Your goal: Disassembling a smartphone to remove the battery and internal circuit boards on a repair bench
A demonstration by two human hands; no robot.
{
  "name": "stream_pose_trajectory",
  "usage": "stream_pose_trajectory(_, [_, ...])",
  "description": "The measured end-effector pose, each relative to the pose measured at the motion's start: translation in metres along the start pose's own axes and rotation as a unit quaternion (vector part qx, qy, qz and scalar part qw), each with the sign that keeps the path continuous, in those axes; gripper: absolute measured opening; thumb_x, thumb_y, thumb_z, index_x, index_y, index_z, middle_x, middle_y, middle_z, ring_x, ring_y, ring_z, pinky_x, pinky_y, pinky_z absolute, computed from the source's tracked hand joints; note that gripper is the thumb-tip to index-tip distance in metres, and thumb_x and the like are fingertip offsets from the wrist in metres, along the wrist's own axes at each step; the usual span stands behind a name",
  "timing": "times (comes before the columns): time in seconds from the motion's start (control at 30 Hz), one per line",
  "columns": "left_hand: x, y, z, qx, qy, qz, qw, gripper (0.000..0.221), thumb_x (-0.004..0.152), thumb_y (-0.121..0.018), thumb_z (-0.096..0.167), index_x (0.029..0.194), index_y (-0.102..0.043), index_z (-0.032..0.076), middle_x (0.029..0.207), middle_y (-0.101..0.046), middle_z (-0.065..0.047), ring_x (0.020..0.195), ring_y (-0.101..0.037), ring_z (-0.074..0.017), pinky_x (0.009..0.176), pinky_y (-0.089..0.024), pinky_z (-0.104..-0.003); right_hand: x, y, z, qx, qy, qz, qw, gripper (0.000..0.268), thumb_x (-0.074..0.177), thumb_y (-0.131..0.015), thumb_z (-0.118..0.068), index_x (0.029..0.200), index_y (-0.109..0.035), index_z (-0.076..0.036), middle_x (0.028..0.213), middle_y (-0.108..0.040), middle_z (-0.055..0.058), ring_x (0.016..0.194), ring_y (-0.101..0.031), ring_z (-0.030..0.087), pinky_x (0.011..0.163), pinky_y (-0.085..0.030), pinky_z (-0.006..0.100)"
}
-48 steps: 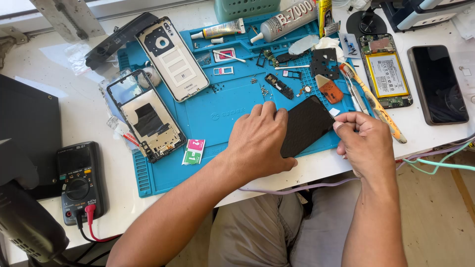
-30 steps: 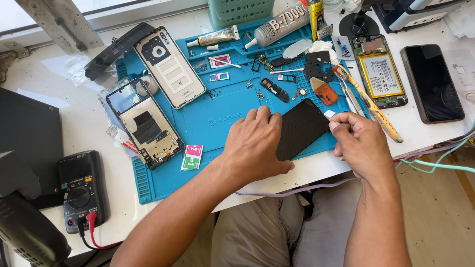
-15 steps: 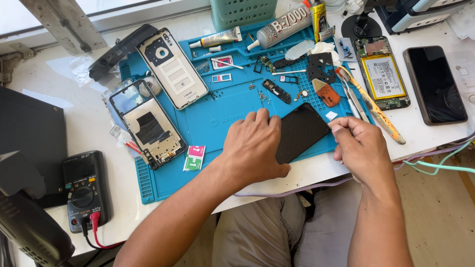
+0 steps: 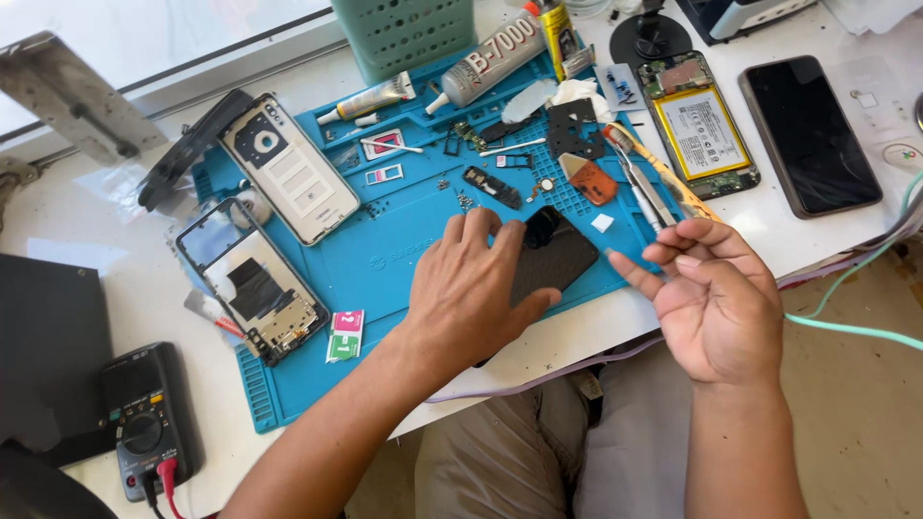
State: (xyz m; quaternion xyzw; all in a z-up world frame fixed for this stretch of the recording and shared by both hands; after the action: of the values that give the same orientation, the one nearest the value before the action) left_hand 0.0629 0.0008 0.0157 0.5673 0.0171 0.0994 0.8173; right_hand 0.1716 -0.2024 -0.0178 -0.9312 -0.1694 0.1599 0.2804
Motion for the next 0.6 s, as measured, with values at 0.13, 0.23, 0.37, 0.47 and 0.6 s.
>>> stream_pose_trajectory(0.13, [0.013, -0.01, 0.015, -0.02, -0.057, -0.008, 0.998, 0.059, 0.085, -0.08, 0.049, 0.125, -0.064, 0.01, 0.123, -0.057, -0.017, 0.103, -0.054, -0.035, 0.078, -0.051, -0.046, 0.003, -0.003, 0.004, -0.028, 0.0, -0.031, 0.999, 0.025, 0.084, -0.051, 0.007, 0.103, -0.065, -0.003, 0.101, -0.067, 0.012, 0.089, -0.069, 0.022, 0.104, -0.058, 0.067])
stream_pose_trajectory(0.23, [0.019, -0.023, 0.015, -0.031, -0.061, -0.031, 0.997, 0.058, 0.083, -0.08, 0.048, 0.127, -0.064, 0.014, 0.137, -0.051, -0.021, 0.116, -0.052, -0.0419, 0.087, -0.049, -0.053, 0.004, -0.002, 0.006, -0.034, 0.003, -0.035, 0.999, 0.026, 0.084, -0.052, 0.006, 0.105, -0.065, -0.004, 0.102, -0.067, 0.012, 0.09, -0.069, 0.021, 0.105, -0.057, 0.066])
stream_pose_trajectory(0.37, [0.022, -0.024, 0.016, -0.045, -0.052, -0.025, 0.997, 0.054, 0.081, -0.081, 0.045, 0.124, -0.066, 0.017, 0.142, -0.048, -0.023, 0.121, -0.049, -0.0436, 0.088, -0.048, -0.055, 0.005, -0.001, 0.004, -0.044, 0.005, -0.045, 0.998, 0.025, 0.085, -0.051, 0.005, 0.106, -0.064, -0.003, 0.103, -0.066, 0.013, 0.09, -0.069, 0.021, 0.105, -0.058, 0.065])
stream_pose_trajectory(0.47, [0.023, -0.021, 0.018, -0.051, -0.048, -0.033, 0.997, 0.052, 0.081, -0.08, 0.043, 0.125, -0.067, 0.019, 0.143, -0.047, -0.022, 0.121, -0.048, -0.0436, 0.089, -0.046, -0.056, 0.005, -0.002, 0.003, -0.052, 0.006, -0.054, 0.997, 0.024, 0.087, -0.052, 0.005, 0.106, -0.064, -0.003, 0.104, -0.066, 0.012, 0.09, -0.069, 0.021, 0.106, -0.057, 0.065])
stream_pose_trajectory(0.6, [0.022, -0.019, 0.02, -0.063, -0.051, -0.027, 0.996, 0.045, 0.082, -0.077, 0.041, 0.123, -0.068, 0.023, 0.14, -0.049, -0.019, 0.117, -0.049, -0.0424, 0.086, -0.046, -0.055, 0.003, -0.004, 0.003, -0.067, 0.006, -0.067, 0.996, 0.024, 0.087, -0.051, 0.005, 0.107, -0.064, -0.002, 0.107, -0.067, 0.014, 0.092, -0.069, 0.023, 0.108, -0.057, 0.064])
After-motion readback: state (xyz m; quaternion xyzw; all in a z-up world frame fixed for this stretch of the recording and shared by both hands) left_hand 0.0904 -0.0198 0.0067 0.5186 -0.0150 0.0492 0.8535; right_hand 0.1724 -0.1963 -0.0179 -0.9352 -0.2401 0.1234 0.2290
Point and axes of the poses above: each hand's wrist, its own x-axis towards the middle knuckle, its own y-axis out of the back of the hand, z = x × y, the point moved 5 cm from there along x, towards the middle knuckle
